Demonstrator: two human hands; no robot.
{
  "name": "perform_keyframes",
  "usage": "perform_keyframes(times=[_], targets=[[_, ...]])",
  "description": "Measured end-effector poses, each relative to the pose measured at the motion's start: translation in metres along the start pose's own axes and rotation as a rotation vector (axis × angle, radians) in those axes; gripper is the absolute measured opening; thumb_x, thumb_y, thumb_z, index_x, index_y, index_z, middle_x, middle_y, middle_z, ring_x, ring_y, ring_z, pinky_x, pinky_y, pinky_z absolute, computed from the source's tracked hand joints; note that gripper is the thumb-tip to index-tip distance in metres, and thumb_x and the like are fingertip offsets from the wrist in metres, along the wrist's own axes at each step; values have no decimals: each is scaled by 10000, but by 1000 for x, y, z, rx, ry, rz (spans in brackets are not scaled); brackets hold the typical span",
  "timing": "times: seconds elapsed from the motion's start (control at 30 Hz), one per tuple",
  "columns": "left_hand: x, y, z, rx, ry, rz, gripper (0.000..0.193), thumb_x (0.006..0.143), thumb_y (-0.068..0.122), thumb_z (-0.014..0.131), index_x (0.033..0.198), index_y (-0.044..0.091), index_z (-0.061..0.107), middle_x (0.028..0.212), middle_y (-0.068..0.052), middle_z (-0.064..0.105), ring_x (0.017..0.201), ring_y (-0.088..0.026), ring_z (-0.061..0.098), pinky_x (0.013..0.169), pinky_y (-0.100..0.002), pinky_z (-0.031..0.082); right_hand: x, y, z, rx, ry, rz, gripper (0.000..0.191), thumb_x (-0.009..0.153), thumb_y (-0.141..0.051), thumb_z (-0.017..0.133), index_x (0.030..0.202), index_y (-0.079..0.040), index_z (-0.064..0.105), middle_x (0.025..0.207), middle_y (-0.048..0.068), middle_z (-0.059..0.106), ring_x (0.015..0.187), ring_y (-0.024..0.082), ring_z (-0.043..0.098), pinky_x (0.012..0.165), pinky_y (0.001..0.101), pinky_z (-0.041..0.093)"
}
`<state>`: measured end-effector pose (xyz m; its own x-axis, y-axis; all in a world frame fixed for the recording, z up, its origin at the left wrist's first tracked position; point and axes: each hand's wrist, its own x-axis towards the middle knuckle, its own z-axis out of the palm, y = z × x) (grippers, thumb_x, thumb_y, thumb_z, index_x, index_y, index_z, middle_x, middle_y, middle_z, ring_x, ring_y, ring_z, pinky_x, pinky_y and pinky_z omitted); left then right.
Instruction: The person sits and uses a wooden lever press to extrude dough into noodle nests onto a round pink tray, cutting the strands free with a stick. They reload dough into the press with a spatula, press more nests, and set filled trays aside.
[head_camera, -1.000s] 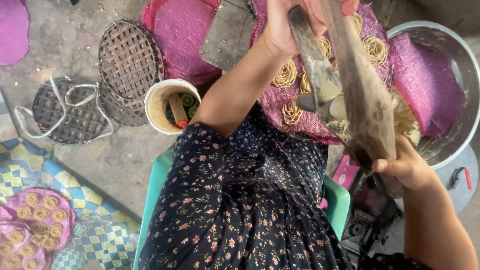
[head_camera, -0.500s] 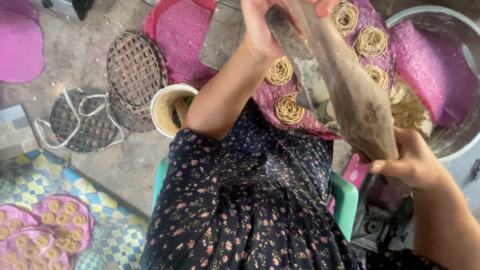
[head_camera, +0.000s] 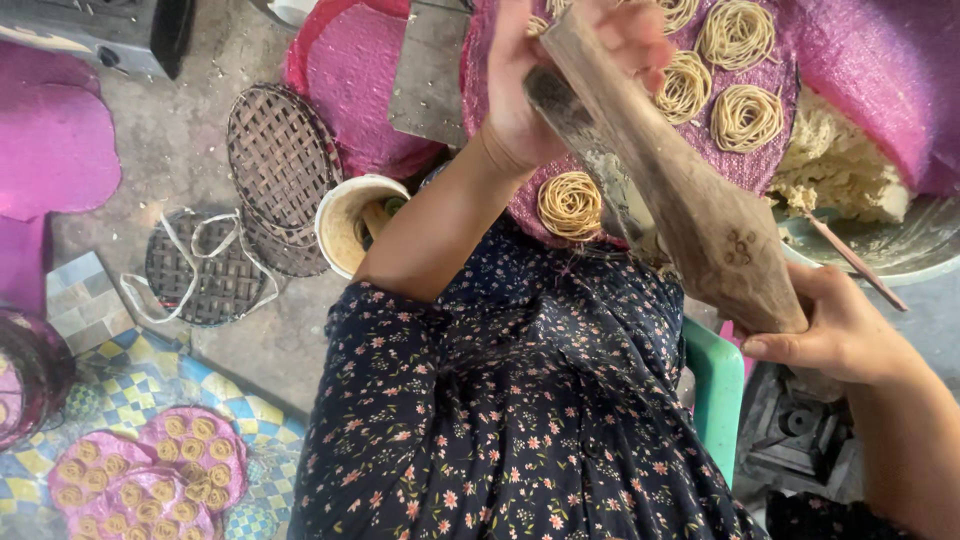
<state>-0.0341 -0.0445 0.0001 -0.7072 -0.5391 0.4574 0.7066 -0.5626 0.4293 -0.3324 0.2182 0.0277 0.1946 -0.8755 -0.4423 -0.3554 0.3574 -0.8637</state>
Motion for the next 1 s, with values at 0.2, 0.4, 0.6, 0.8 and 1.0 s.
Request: perform_keyframes(times=[0.2,0.4,0.6,0.8,1.0], targets=[[-37,-104,-78,1310,21,-291,348,1017,294,577,1296,101,655,1343,-122,688,1310,-240,620,1109,-464,496,1,13,6,-91,53,-21,725,583,-166,901,1237,62,687,1068,123,767,997,170,661,902,326,517],[-98,-129,-136,2025,-299,-192,335,988,252,559,1286,130,651,1433,-104,667,1383,-288,533,1144,-492,358,5,10,12,-78,91,-38,794,570,-180,903,1292,47,665,1077,118,763,1005,167,660,901,329,514],[-95,-96,-80,1563,290,-696,651,1015,658,411,1273,115,661,1260,-66,641,1246,-303,471,1129,-469,340,5,16,15,-9,169,-72,780,607,-179,890,1310,56,646,1132,118,732,1051,165,645,924,321,505],[-89,-42,-25,1925,-169,-565,849,981,778,211,1269,168,727,1668,-54,292,1354,-328,324,1197,-499,173,-3,33,7,126,221,-89,628,660,-138,868,1215,77,667,1089,133,748,985,198,702,898,342,551],[-81,-13,-28,2469,-222,-44,984,1051,828,154,1570,122,600,1738,-24,137,1448,-363,255,1199,-523,119,-11,34,1,185,190,-149,570,674,-95,834,1191,89,682,1043,146,760,967,217,726,900,361,572]])
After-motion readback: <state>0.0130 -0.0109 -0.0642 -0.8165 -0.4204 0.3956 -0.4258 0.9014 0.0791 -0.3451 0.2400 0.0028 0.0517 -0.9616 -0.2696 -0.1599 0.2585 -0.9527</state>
